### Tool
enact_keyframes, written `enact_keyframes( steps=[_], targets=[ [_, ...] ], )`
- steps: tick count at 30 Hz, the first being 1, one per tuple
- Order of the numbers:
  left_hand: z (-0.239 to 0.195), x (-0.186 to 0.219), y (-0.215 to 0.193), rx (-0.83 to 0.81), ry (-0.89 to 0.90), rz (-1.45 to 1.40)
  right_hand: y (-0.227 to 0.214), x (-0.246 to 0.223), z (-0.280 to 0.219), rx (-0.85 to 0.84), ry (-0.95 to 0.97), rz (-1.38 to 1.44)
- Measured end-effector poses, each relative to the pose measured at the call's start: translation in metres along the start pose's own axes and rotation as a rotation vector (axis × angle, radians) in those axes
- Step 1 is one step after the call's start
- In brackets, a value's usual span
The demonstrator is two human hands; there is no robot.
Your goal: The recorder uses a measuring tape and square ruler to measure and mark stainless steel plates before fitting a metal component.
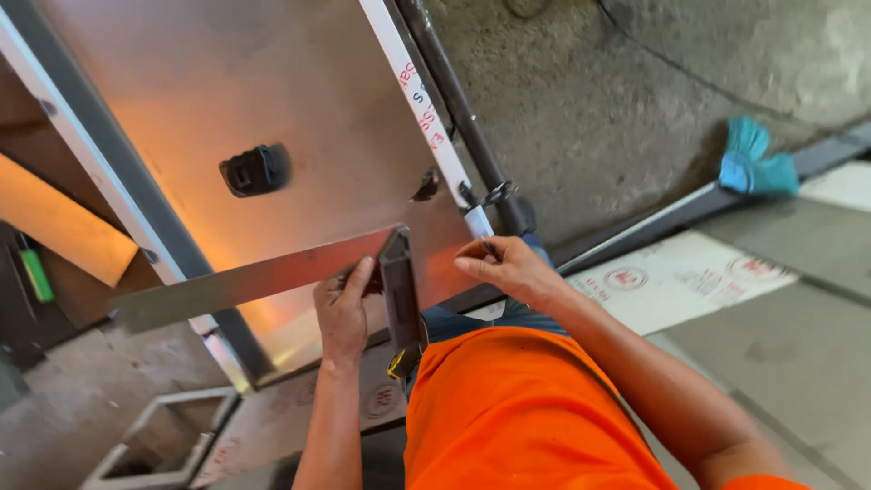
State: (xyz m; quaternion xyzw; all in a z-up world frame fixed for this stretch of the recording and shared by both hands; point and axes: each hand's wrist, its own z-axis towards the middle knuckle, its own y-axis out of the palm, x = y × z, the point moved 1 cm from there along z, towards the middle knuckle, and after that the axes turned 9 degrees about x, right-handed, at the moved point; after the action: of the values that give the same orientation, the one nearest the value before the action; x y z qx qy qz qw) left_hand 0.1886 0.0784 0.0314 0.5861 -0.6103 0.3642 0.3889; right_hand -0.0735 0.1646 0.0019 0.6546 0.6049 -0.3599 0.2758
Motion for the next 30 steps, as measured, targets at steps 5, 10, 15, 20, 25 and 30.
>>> enact_keyframes(
  steps=[5, 10, 15, 20, 25, 30],
  targets=[
    [-0.042, 0.0, 0.094, 0.077, -0.288, -0.344, -0.05, -0.033, 0.006, -0.208, 0.048, 0.045],
    [-0.052, -0.023, 0.121, 0.164, -0.146, -0.271, -0.065, -0.051, 0.039, -0.412, -0.045, -0.022],
    [-0.057, -0.031, 0.123, 0.356, -0.206, -0.344, -0.073, -0.04, 0.045, -0.499, -0.046, -0.125],
    [-0.071, -0.079, 0.151, 0.499, -0.061, -0.153, -0.094, -0.011, 0.059, -0.608, -0.026, -0.291],
    [-0.083, -0.11, 0.201, 0.626, -0.063, -0.359, -0.127, 0.026, 0.079, -0.672, 0.114, -0.356],
    [-0.074, -0.139, 0.219, 0.738, -0.104, -0.43, -0.128, 0.042, 0.106, -0.736, 0.135, -0.377]
  ],
)
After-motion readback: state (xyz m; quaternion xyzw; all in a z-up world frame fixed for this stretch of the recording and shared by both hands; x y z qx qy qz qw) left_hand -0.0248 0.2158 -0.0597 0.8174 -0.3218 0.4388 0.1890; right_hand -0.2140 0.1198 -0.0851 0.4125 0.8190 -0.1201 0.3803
